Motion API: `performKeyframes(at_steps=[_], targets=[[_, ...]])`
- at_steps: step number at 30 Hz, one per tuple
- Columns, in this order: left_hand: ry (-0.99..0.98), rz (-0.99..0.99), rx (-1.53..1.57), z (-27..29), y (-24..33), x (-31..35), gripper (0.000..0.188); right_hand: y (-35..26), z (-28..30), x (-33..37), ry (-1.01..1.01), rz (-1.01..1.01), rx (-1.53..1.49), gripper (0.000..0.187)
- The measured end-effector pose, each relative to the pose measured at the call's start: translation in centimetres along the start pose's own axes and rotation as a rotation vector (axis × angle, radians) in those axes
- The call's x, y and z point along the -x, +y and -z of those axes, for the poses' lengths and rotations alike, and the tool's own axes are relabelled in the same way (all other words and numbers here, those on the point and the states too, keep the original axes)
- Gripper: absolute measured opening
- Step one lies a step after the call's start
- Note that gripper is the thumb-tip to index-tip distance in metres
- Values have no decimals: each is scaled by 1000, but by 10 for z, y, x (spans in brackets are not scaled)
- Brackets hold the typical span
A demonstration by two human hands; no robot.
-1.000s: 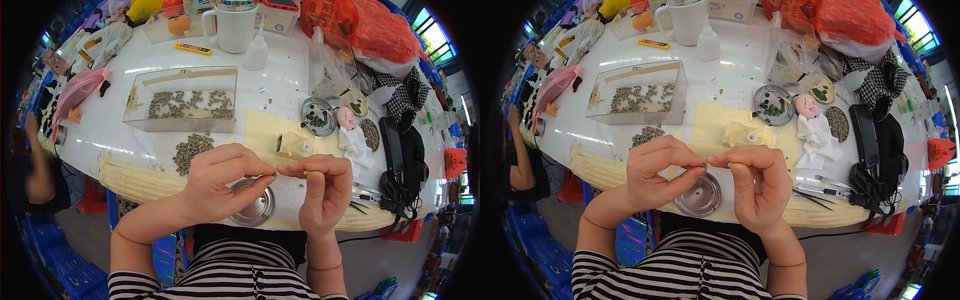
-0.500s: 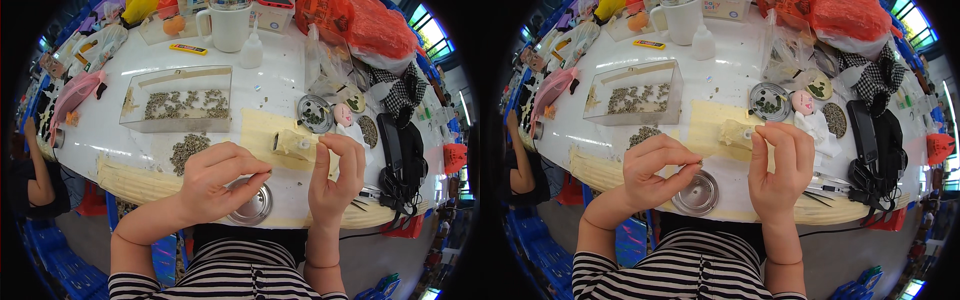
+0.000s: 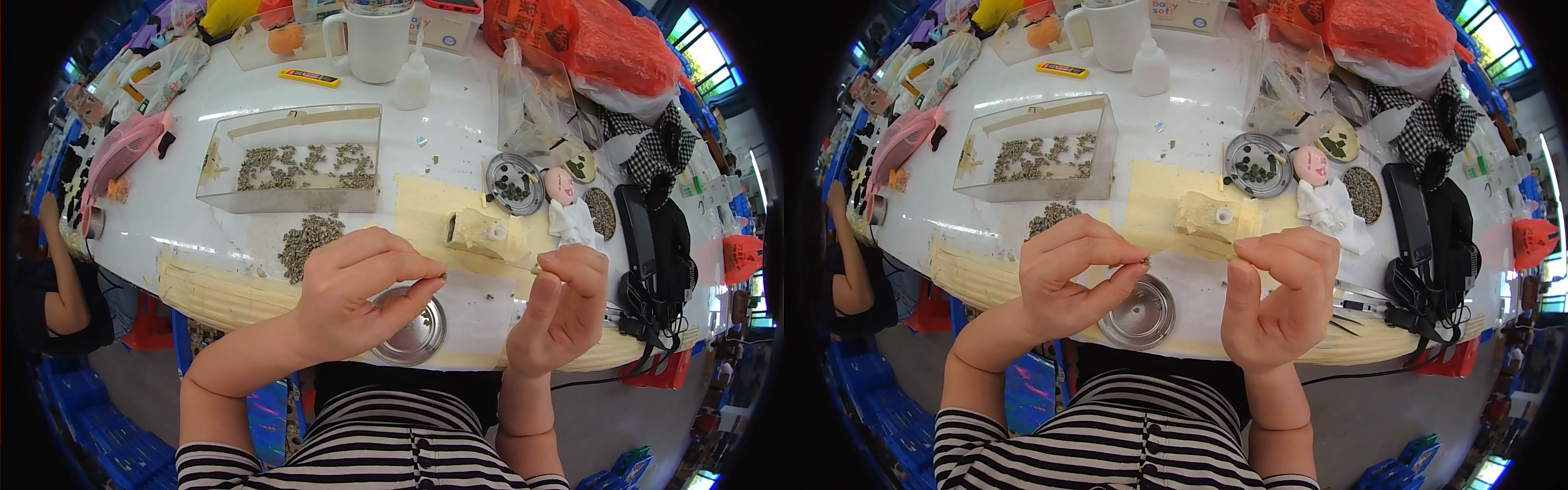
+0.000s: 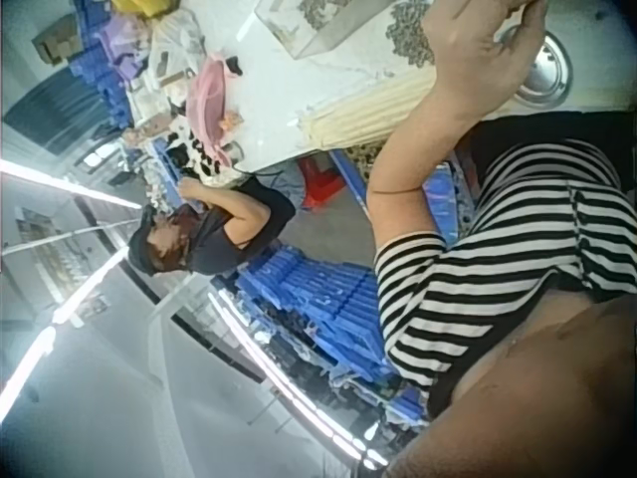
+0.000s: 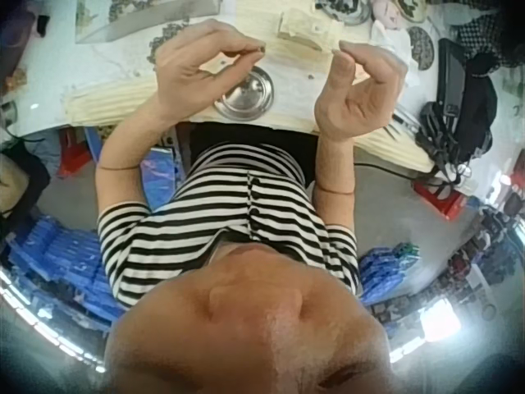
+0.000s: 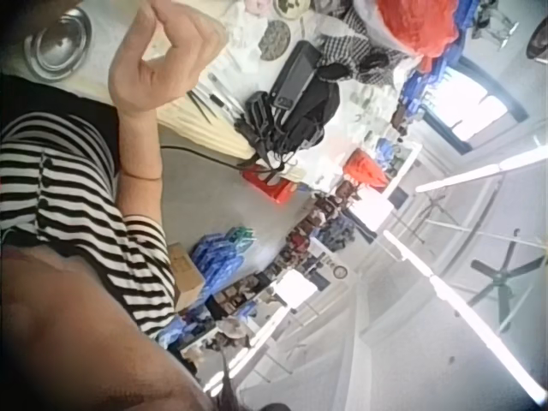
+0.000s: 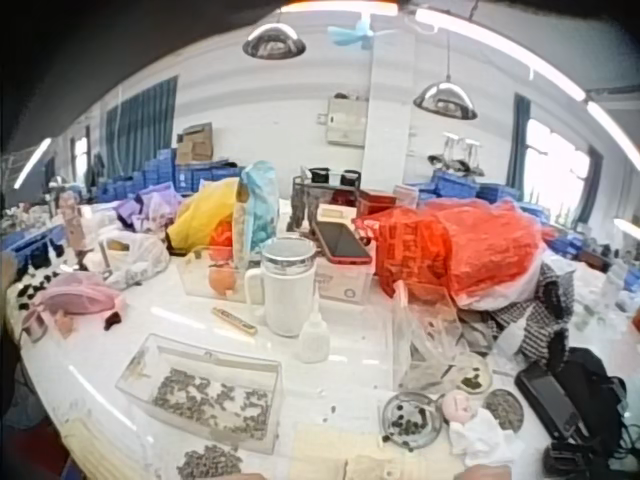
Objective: The person picks up small dark seeds by hand from a pile on the table and places them into a small metal lid.
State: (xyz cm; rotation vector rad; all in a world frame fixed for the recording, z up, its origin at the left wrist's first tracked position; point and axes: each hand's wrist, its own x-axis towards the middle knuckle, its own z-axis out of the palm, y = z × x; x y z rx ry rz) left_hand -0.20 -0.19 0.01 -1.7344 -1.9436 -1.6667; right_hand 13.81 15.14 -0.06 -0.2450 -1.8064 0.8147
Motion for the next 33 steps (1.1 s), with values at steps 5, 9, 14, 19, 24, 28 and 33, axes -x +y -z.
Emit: performKeyframes(at_steps=[5,9,14,19,24,28,33], targets=[[-5,-1,3,0,1,0,25,-1,-4,3,-144,-20,-122,11],[-11,5,6,-1,0,0,25,1,-6,5,-165,-26,-118,11],[-14,6,2,-1,0,1,25,0,-7,6,-174,-48,-131,11],[-16,5,4,0,0,1,25,-1,-6,5,-190,-55,-110,10],[-16,7,8,0,0,1,25,-1,-7,4,-185,-64,-102,10],[-17,7,10,0,1,1,26,-2,-6,4,-191,-58,-98,11],[-14,6,1,0,1,1,26,-2,-5,4,-185,-63,-105,10]])
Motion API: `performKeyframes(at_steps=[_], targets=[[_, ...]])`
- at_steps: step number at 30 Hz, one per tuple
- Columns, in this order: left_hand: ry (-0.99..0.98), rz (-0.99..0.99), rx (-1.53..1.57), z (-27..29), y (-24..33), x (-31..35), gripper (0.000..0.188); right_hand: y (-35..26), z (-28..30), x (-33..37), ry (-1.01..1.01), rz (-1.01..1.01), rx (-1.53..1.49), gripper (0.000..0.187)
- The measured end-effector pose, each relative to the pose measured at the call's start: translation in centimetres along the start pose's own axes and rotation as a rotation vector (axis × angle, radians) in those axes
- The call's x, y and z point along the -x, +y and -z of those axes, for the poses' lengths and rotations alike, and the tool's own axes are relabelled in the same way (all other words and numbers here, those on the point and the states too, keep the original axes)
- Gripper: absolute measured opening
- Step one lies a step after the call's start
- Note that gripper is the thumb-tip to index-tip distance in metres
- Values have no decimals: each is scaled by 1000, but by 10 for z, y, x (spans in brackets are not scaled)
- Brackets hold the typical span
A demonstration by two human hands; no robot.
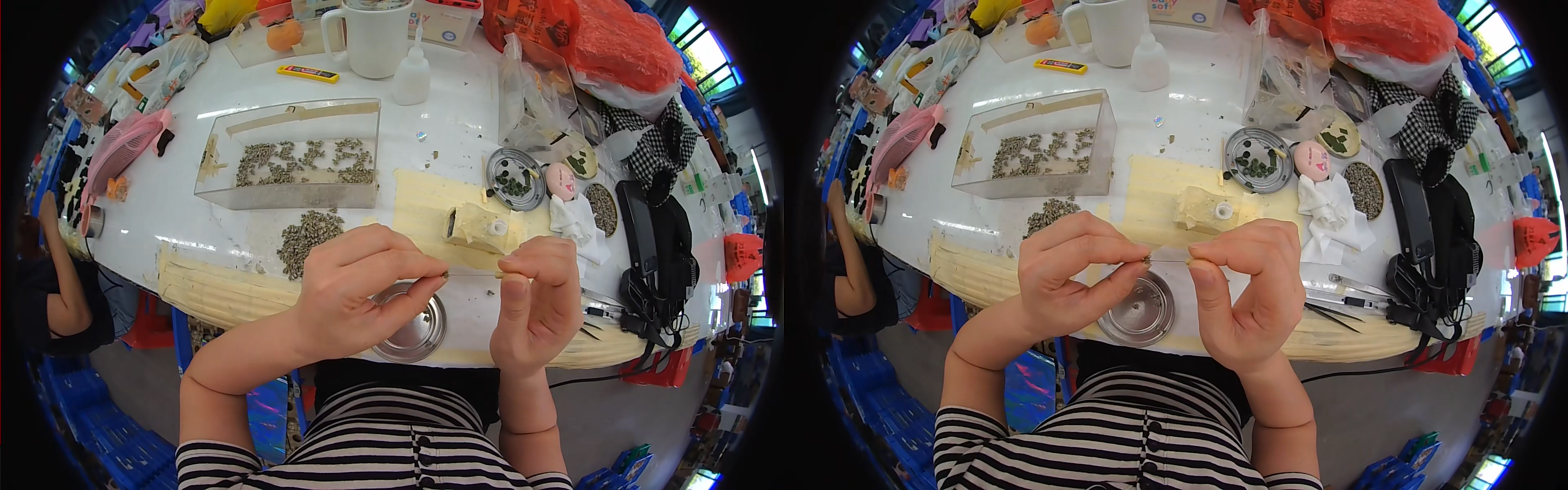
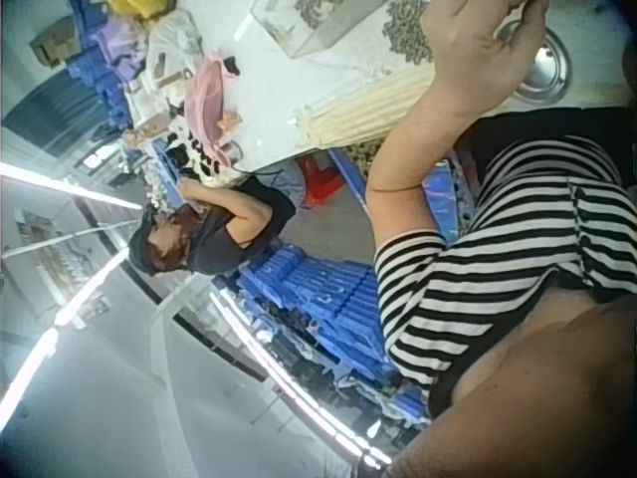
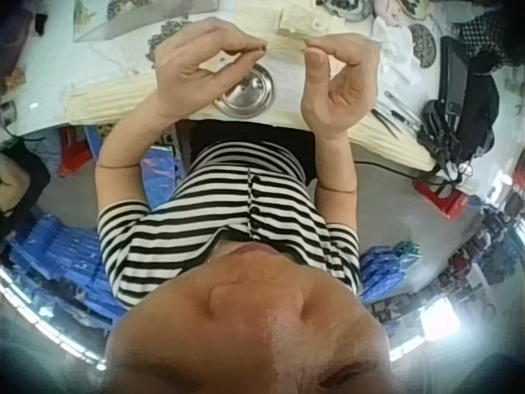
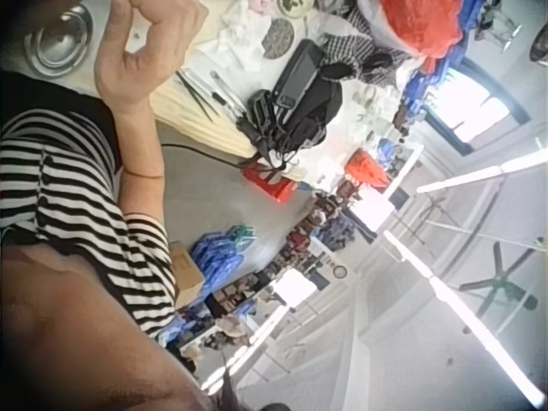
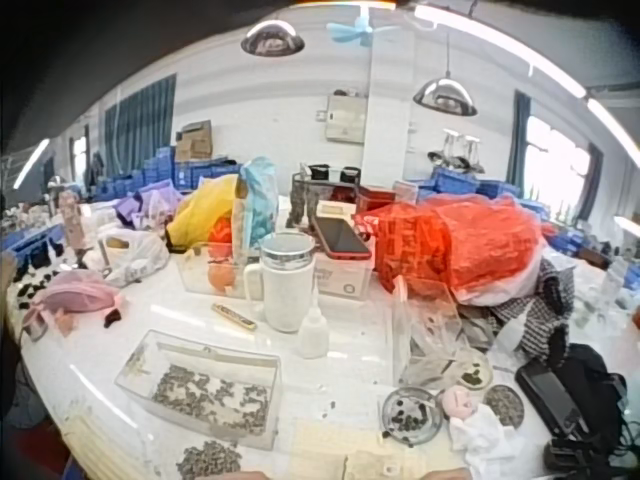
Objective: The person picks up small dark seeds by hand from a pile on the table and places them into a small metal lid.
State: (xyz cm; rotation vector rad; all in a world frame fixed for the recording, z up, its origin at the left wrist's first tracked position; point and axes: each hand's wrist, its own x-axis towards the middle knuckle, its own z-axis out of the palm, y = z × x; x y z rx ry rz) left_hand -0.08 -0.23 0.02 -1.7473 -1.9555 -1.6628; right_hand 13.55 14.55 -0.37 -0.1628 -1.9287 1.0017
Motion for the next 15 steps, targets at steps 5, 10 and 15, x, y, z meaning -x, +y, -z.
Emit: performKeyframes(at_steps=[5,10,15], targets=[[1,-7,11,0,-1,1,26,1,4,0,141,-69,10,9],[3,-7,11,0,-1,0,26,6,11,-11,127,107,565,8],[-6,7,19,4,1,1,28,12,8,-12,24,97,705,16]])
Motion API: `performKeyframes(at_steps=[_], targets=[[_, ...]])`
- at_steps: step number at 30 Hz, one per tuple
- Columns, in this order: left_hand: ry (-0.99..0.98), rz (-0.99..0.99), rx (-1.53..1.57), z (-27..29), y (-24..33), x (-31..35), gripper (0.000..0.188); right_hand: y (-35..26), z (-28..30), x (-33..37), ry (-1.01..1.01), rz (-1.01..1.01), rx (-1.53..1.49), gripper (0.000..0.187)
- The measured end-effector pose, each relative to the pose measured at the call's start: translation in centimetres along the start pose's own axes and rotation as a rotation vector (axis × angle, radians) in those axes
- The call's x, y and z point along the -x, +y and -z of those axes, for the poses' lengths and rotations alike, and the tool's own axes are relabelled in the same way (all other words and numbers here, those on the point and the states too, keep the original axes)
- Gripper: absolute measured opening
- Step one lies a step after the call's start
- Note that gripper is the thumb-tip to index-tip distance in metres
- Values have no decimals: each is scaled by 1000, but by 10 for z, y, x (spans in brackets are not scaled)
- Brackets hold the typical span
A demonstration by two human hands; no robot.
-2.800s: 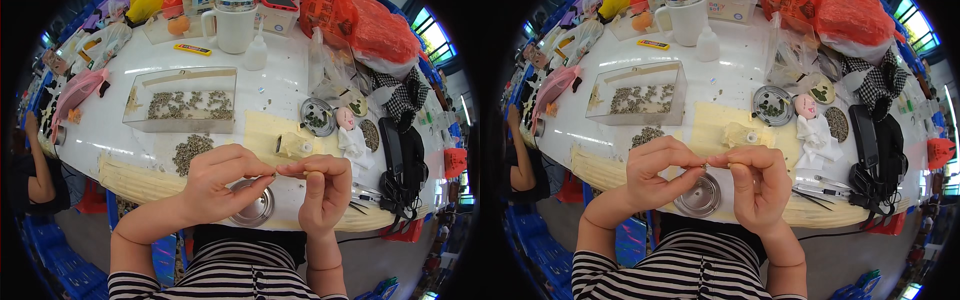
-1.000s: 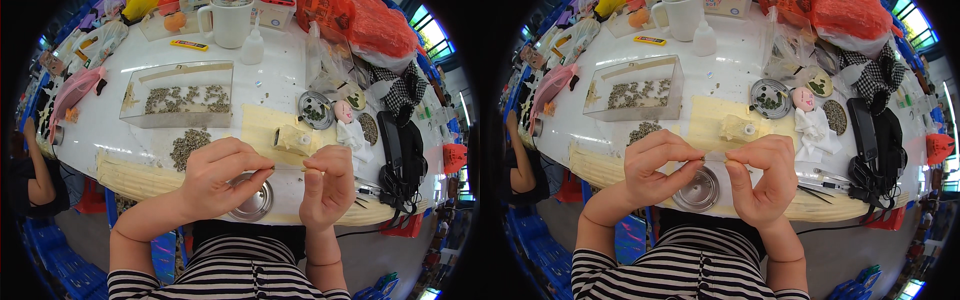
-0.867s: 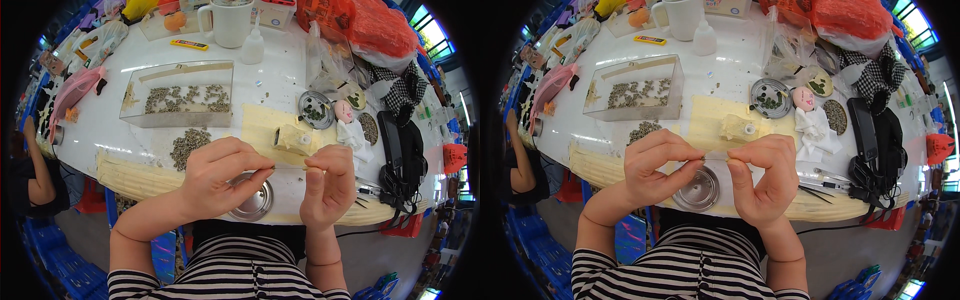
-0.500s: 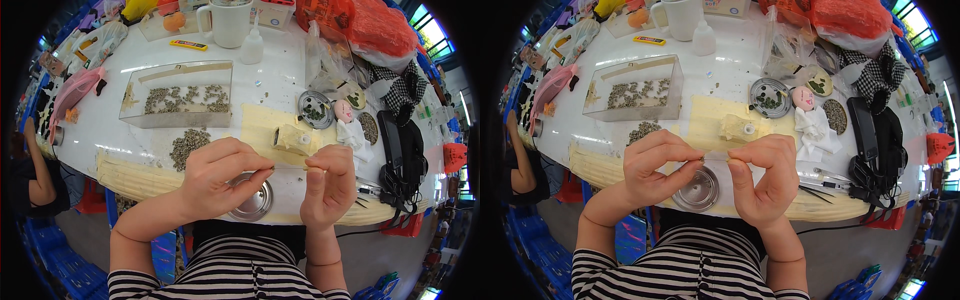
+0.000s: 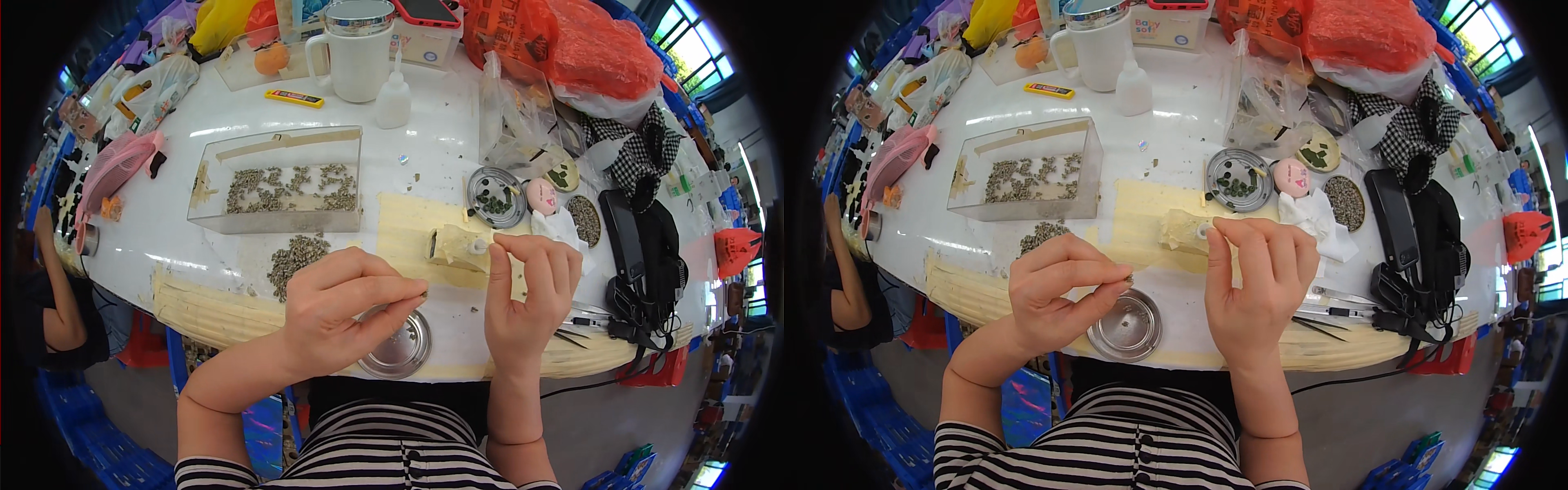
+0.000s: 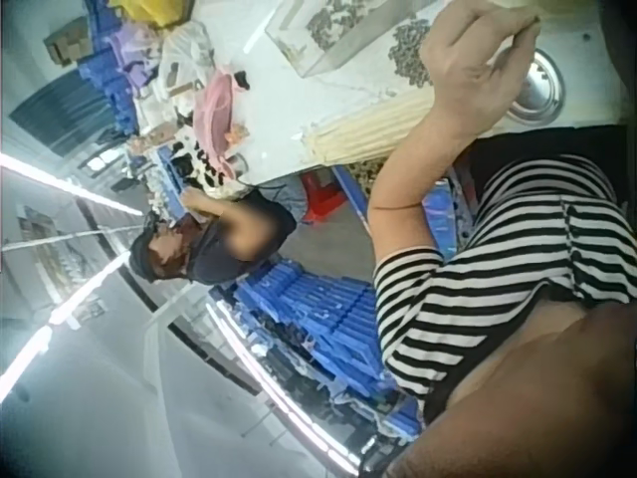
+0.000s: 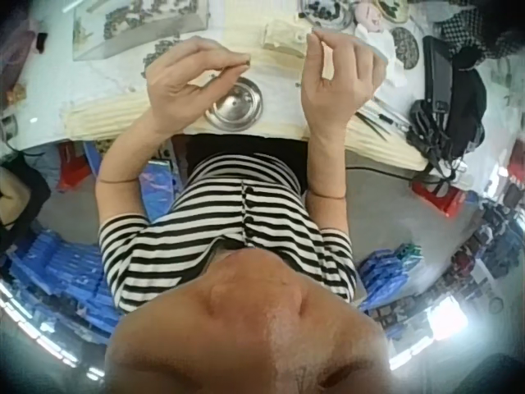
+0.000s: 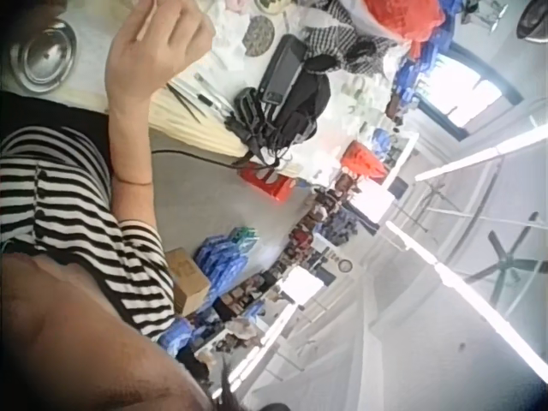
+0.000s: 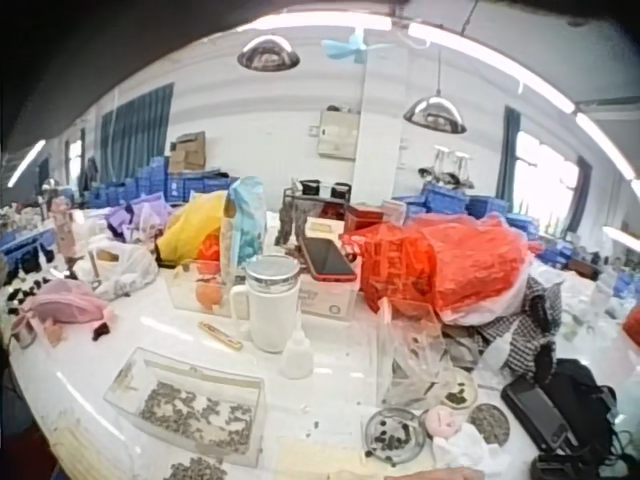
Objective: The person picks up small dark seeds by hand from a pile on the table and places them into a small metal lid.
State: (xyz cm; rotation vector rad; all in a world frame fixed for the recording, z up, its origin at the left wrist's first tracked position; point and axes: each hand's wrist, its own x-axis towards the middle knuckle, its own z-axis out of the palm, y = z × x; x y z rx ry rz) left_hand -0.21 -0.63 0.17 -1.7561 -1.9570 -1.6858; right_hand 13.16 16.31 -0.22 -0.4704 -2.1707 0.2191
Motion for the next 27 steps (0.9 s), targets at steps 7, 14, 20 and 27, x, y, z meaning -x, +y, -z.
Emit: performKeyframes(at_steps=[7,14,20,27], targets=[[62,-18,58,-2,-1,-1,28,-19,9,5,-124,-3,-471,15],[43,-115,-5,-2,-2,-2,31,-19,1,12,-409,-263,-980,10],[17,-142,-23,-1,-5,-3,30,-24,3,12,-409,-367,-1027,10],[8,-184,30,-3,-5,-5,30,-18,7,15,-508,-555,-1307,10]])
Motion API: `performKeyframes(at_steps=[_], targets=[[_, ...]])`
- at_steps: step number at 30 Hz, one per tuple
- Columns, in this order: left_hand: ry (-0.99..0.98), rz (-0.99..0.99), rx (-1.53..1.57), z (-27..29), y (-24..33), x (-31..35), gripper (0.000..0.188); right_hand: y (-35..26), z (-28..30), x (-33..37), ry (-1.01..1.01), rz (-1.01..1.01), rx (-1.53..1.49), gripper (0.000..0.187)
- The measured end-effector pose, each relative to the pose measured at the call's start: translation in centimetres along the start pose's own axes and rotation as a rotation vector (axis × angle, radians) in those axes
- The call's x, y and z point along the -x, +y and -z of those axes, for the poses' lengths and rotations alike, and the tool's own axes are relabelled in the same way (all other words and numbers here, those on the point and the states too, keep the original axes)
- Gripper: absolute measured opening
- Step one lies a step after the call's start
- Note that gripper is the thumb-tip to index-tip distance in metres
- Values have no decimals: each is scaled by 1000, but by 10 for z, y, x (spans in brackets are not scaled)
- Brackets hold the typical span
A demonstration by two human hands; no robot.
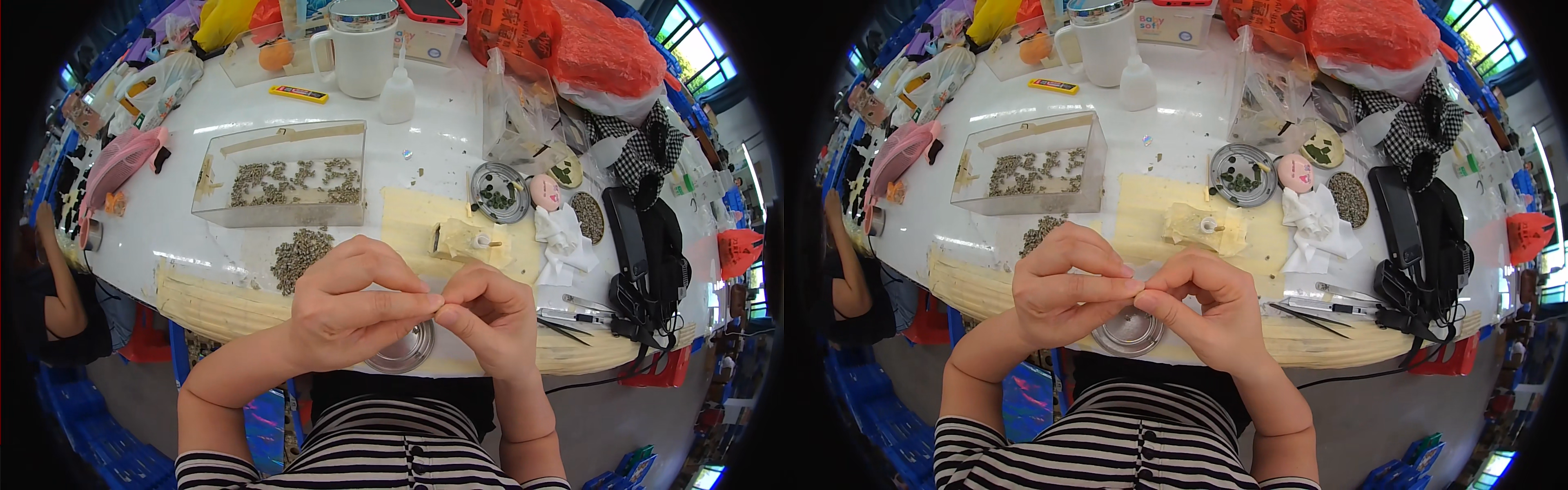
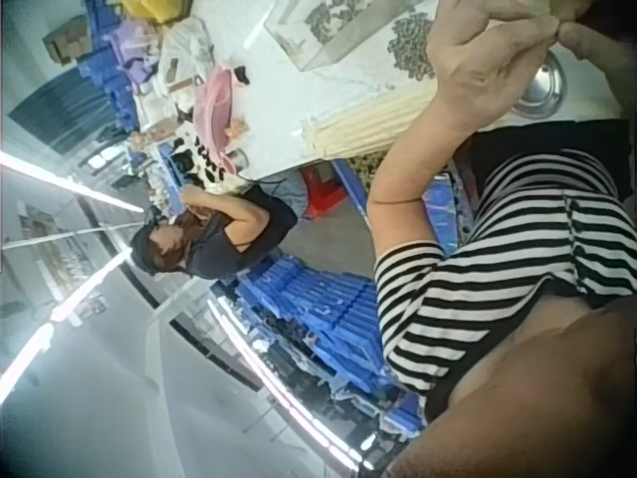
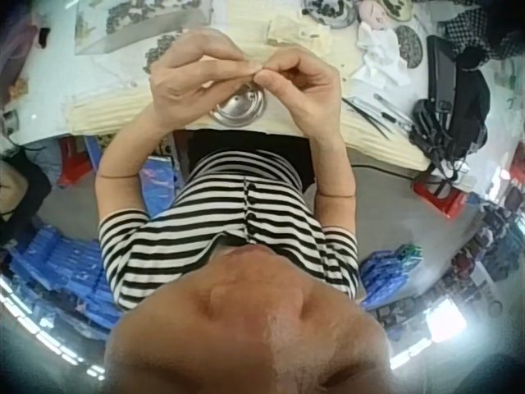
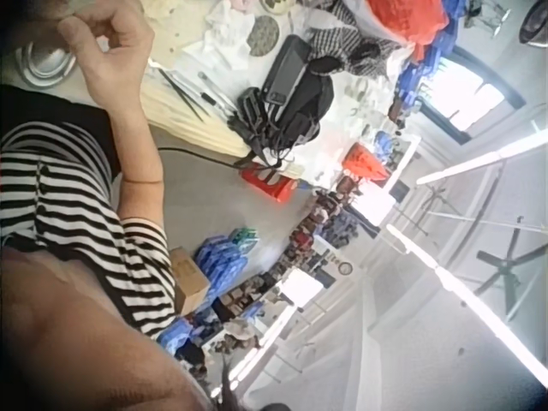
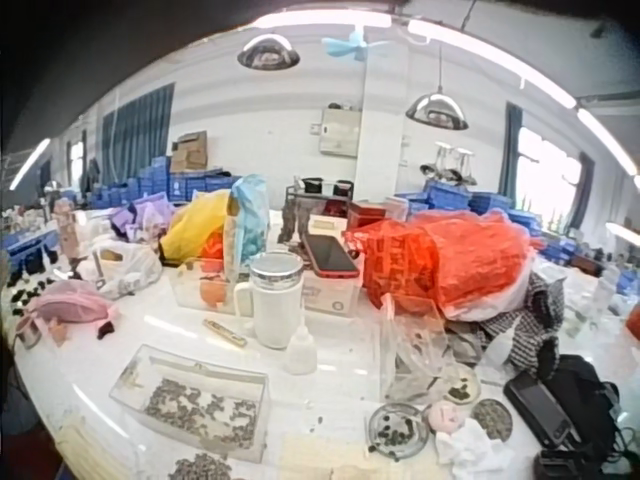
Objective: The person picks up small dark seeds by hand from a pile on the table and places them into a small metal lid.
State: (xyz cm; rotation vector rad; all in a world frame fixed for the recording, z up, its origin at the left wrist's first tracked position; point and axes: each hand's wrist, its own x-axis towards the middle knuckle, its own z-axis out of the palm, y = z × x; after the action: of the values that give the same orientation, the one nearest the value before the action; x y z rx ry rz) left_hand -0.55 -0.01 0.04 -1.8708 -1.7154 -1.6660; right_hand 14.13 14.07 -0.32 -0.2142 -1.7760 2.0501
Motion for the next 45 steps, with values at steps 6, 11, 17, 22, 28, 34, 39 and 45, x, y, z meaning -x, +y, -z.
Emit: performKeyframes(at_steps=[6,11,17,22,28,34,39,45], targets=[[14,19,-130,-2,-1,2,28,1,-11,-2,168,456,652,16],[15,103,-103,-3,-1,4,27,5,-17,-3,172,735,893,26],[65,170,-47,-3,2,1,22,5,-15,-2,170,617,769,27],[78,82,-58,-2,-1,1,25,4,-11,0,138,453,550,21],[37,31,-64,-1,1,0,27,8,-6,1,89,235,329,12],[16,-2,-87,-3,1,0,26,5,-5,0,71,211,297,12],[1,76,-63,-3,2,4,29,3,-13,0,161,598,657,22],[24,146,-8,-1,1,3,25,5,-15,0,189,627,736,26]])
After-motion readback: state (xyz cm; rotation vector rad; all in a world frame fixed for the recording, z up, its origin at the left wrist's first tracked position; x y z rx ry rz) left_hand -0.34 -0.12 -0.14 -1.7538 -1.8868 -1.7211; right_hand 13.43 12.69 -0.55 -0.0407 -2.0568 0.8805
